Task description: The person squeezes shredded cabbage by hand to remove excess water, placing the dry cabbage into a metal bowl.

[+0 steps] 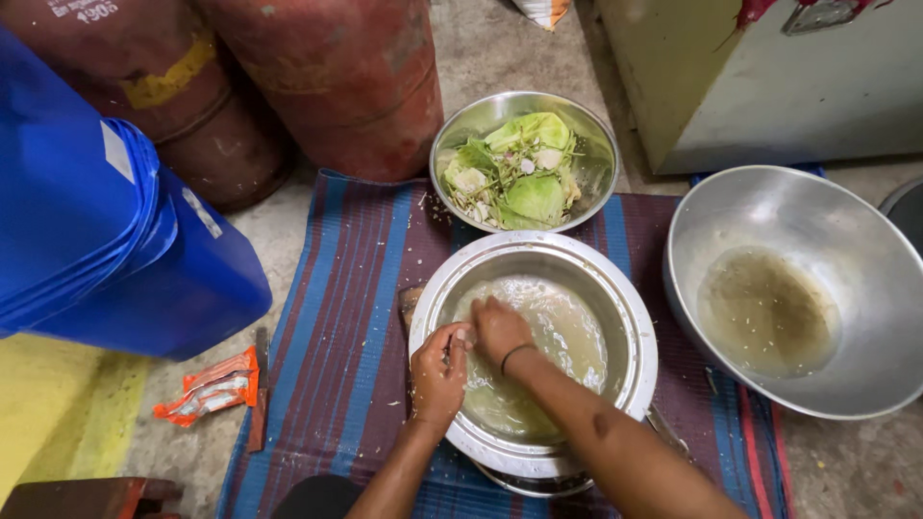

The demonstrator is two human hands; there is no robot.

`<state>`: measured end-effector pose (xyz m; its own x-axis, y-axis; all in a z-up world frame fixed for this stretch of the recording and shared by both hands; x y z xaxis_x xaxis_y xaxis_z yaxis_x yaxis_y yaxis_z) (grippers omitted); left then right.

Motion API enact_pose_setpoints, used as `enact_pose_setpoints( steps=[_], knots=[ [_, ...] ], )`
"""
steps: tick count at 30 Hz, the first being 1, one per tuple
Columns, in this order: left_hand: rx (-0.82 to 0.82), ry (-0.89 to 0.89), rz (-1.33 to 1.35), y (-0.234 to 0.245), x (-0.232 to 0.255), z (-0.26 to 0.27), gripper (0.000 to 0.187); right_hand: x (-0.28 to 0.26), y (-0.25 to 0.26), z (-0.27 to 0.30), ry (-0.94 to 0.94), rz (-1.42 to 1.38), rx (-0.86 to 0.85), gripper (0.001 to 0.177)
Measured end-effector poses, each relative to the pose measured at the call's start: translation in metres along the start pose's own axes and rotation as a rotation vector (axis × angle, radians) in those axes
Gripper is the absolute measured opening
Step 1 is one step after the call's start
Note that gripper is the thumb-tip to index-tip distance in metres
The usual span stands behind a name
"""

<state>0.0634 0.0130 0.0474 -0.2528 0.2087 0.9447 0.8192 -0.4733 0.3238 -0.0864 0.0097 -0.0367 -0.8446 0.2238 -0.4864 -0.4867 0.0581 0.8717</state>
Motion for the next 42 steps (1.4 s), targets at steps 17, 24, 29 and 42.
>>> enact_pose_setpoints(
  steps=[17,24,29,42],
  knots=[
    [-0.046,0.148,0.334,-0.018,-0.034,-0.012,0.02,0.006,0.002,0.092,-0.491,-1.235,-0.911,0.017],
    [-0.151,0.492,1.036,-0.047,-0.063,-0.009,0.034,-0.049,0.15,0.092,-0.266,-0.968,-0.585,0.013],
    [-0.156,0.738,1.379,-0.069,-0.047,-0.001,0.039,-0.078,0.179,0.112,0.18,-0.634,0.265,0.019],
    [-0.116,0.901,1.175,-0.077,-0.092,-0.019,0.032,0.061,0.09,0.049,-0.253,-0.051,0.118,0.036]
  ],
)
Point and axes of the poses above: each hand's wrist, its own z-axis away from the middle knuckle, its own y-axis out of the back of the hand, x = y × z, the point moved 3 cm from there along -z, towards the middle knuckle, and after that the axes turned 8 degrees about -x, right-handed, at the moved point
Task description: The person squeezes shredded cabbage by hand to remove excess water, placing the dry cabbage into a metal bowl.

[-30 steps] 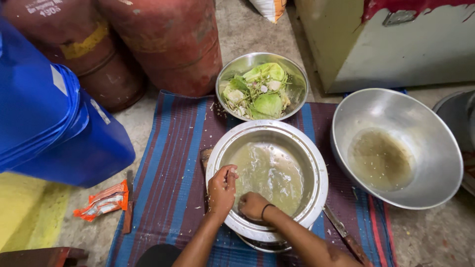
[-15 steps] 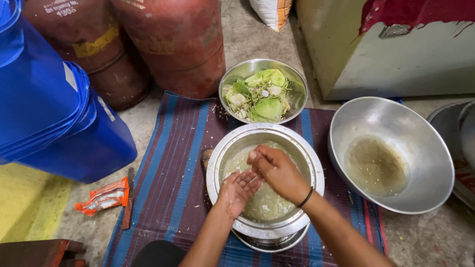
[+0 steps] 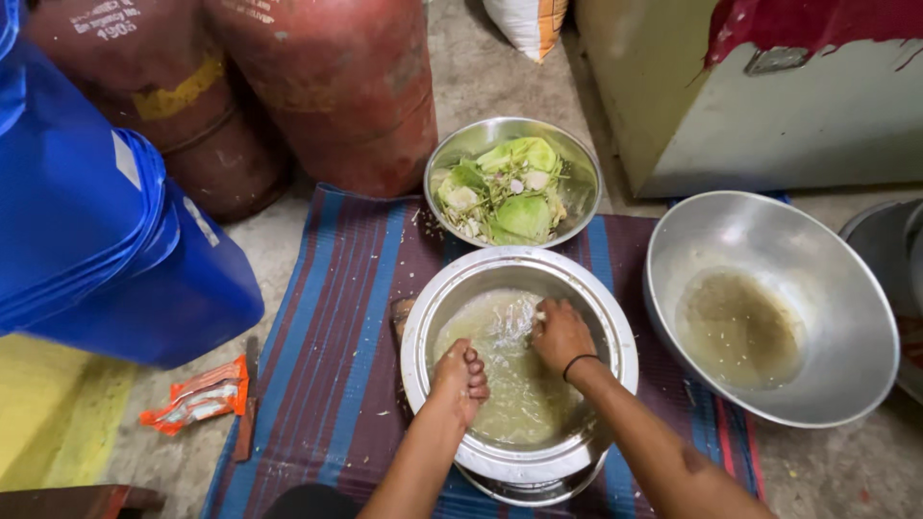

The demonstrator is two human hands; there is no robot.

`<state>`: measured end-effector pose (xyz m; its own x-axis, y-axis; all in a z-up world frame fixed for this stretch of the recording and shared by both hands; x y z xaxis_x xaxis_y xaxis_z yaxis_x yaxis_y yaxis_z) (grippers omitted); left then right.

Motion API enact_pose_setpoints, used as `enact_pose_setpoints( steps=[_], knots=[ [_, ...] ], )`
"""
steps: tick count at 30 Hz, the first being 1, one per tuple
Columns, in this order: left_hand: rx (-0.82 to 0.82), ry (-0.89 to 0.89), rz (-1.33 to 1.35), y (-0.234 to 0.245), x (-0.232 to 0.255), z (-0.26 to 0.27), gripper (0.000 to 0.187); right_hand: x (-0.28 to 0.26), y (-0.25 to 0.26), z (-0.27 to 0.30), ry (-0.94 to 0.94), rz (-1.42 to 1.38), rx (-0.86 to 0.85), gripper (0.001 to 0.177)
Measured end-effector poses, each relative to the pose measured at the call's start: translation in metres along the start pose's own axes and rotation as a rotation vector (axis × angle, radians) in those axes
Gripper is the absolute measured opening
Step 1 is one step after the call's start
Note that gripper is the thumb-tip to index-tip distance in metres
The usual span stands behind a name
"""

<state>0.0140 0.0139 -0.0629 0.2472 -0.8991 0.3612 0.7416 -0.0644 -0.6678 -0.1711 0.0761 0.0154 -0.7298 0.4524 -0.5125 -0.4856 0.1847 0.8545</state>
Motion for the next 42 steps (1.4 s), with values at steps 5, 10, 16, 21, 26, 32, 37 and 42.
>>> enact_pose_setpoints(
  steps=[5,10,16,21,26,32,37,42],
  knots=[
    [0.132,-0.164,-0.189,-0.041,0.026,0.043,0.04,-0.006,-0.036,-0.011,0.007,0.106,-0.046,0.032],
    [0.084,-0.2,-0.214,-0.055,0.04,0.048,0.042,-0.04,-0.061,0.02,0.106,0.124,-0.247,0.022],
    [0.021,-0.142,-0.242,-0.027,0.026,0.026,0.042,-0.036,-0.094,0.079,0.129,-0.057,-0.569,0.017],
    [-0.04,-0.074,-0.212,-0.002,0.022,0.008,0.04,-0.023,-0.105,0.075,-0.047,-0.407,-0.886,0.012],
    [-0.147,-0.101,0.082,0.005,0.022,-0.002,0.031,-0.047,-0.023,0.059,-0.345,-1.049,-1.218,0.016],
    [-0.316,-0.083,0.23,-0.014,0.014,0.004,0.038,-0.111,0.11,0.057,-0.055,-0.768,-0.704,0.026],
    [-0.171,-0.021,0.129,-0.03,0.008,0.021,0.036,-0.141,0.105,0.079,0.47,-0.596,0.05,0.022],
    [-0.114,-0.057,-0.01,-0.007,-0.001,-0.02,0.032,-0.111,0.051,0.073,0.295,-0.319,-0.16,0.033]
  ],
)
Point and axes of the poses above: each hand's wrist, its own z-axis away from the middle knuckle, its own y-axis out of the back of the hand, x = y × z, the point moved 3 cm from there along -z, towards the middle knuckle, and after that the axes turned 8 degrees about -x, right-handed, at the moved point
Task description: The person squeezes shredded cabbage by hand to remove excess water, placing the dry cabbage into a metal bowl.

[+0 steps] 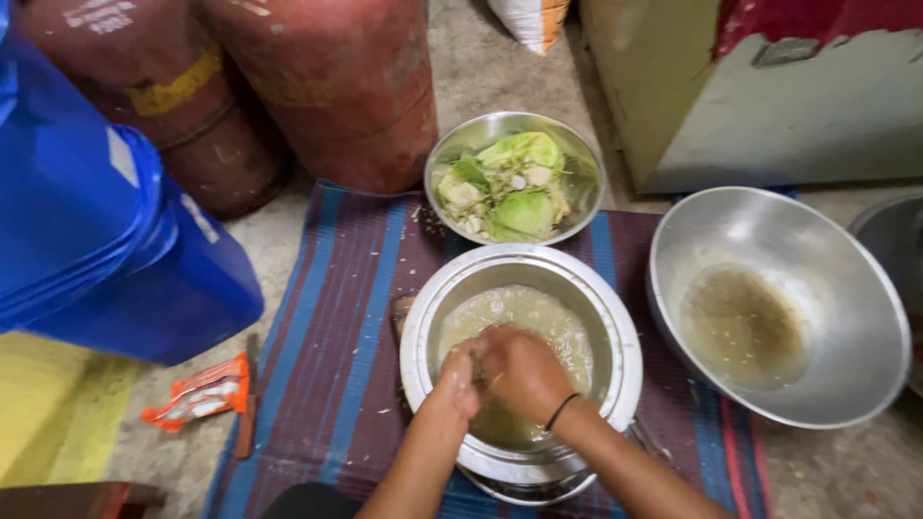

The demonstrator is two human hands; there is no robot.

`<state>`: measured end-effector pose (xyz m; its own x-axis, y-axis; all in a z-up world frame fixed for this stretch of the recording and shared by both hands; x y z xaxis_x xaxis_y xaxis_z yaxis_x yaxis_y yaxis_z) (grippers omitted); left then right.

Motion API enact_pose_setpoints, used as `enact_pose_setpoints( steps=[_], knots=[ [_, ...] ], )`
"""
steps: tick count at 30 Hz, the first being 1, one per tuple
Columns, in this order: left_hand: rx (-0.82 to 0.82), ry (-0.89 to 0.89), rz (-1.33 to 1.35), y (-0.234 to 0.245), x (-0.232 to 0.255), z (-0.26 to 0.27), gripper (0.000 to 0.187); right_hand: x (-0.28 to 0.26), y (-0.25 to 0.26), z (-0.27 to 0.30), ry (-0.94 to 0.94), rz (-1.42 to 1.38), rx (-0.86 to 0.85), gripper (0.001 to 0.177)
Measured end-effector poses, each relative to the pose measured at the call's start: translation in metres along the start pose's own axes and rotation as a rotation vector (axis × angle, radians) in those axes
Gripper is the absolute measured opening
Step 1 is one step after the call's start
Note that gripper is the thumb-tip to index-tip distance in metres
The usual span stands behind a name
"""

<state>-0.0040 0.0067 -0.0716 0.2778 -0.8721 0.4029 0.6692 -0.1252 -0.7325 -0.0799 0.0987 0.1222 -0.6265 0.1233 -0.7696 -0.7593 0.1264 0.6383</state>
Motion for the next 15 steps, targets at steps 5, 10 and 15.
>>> enact_pose_setpoints(
  steps=[5,10,15],
  knots=[
    [0.05,0.128,-0.122,0.024,0.0,0.001,0.029,0.098,0.025,-0.042,-0.338,0.253,-0.007,0.022],
    [0.112,0.048,-0.223,-0.002,0.01,0.026,0.033,0.11,-0.002,-0.02,-0.324,0.539,-0.279,0.03],
    [0.134,0.041,-0.28,-0.004,0.016,0.029,0.036,0.103,-0.04,0.012,-0.362,0.447,-0.361,0.022]
  ],
)
Point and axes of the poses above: each hand's wrist, its own z-axis away from the middle knuckle, its own y-axis out of the back of the hand, x = y × z, the point moved 3 cm from there along -z, towards the middle knuckle, and after that the axes turned 8 degrees about -x, right-handed, at the moved point
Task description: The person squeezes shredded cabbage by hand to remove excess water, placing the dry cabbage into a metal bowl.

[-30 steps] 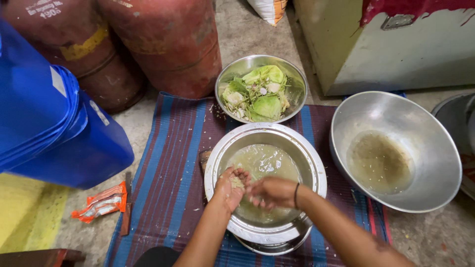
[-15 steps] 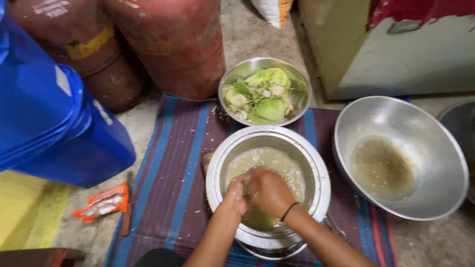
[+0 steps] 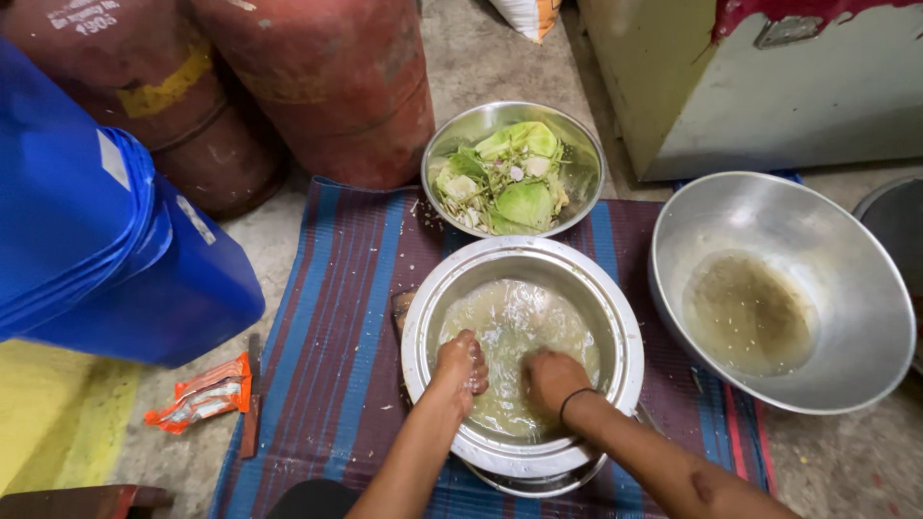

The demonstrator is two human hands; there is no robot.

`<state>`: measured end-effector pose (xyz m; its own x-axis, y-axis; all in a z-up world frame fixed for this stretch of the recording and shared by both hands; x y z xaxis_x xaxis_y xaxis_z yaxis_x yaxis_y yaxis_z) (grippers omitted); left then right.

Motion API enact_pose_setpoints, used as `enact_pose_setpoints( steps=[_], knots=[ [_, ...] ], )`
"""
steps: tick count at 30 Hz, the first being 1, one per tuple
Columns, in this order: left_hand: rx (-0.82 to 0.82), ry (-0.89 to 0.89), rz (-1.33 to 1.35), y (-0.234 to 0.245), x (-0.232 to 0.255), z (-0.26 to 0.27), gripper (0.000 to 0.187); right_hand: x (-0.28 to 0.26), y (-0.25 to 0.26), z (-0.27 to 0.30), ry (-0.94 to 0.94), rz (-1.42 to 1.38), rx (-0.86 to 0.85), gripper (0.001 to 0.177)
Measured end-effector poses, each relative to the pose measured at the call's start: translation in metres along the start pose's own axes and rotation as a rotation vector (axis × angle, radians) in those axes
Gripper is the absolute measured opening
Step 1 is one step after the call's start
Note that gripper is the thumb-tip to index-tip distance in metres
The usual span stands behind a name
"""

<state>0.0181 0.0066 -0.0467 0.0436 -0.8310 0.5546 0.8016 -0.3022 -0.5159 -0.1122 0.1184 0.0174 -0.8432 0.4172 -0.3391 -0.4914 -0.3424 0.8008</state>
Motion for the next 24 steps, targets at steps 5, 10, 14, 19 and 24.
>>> enact_pose_setpoints(
  steps=[5,10,14,19,24],
  knots=[
    [-0.022,-0.014,0.007,0.012,-0.005,-0.01,0.037,0.003,-0.066,-0.02,0.017,-0.027,-0.275,0.02],
    [-0.006,-0.043,-0.006,0.01,0.0,-0.011,0.037,-0.006,-0.081,-0.034,0.042,-0.572,-0.659,0.024],
    [-0.046,-0.054,0.106,0.011,0.011,-0.001,0.032,-0.011,-0.028,-0.017,0.028,-1.009,-0.848,0.025],
    [-0.073,-0.035,0.333,0.005,0.0,-0.004,0.025,-0.033,0.085,0.018,0.028,-0.869,-0.475,0.026],
    [-0.233,-0.002,0.577,-0.017,-0.016,-0.008,0.018,-0.067,0.148,0.079,0.465,-0.476,0.302,0.027]
  ],
)
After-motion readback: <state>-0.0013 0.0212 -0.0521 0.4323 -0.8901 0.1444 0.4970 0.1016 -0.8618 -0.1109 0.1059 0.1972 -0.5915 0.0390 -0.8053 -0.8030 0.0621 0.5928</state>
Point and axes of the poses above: each hand's wrist, its own z-axis away from the middle knuckle, its own y-axis out of the back of the hand, x = y × z, the point moved 3 cm from there along -z, towards the middle knuckle, and after that the axes turned 8 degrees about -x, right-handed, at the moved point
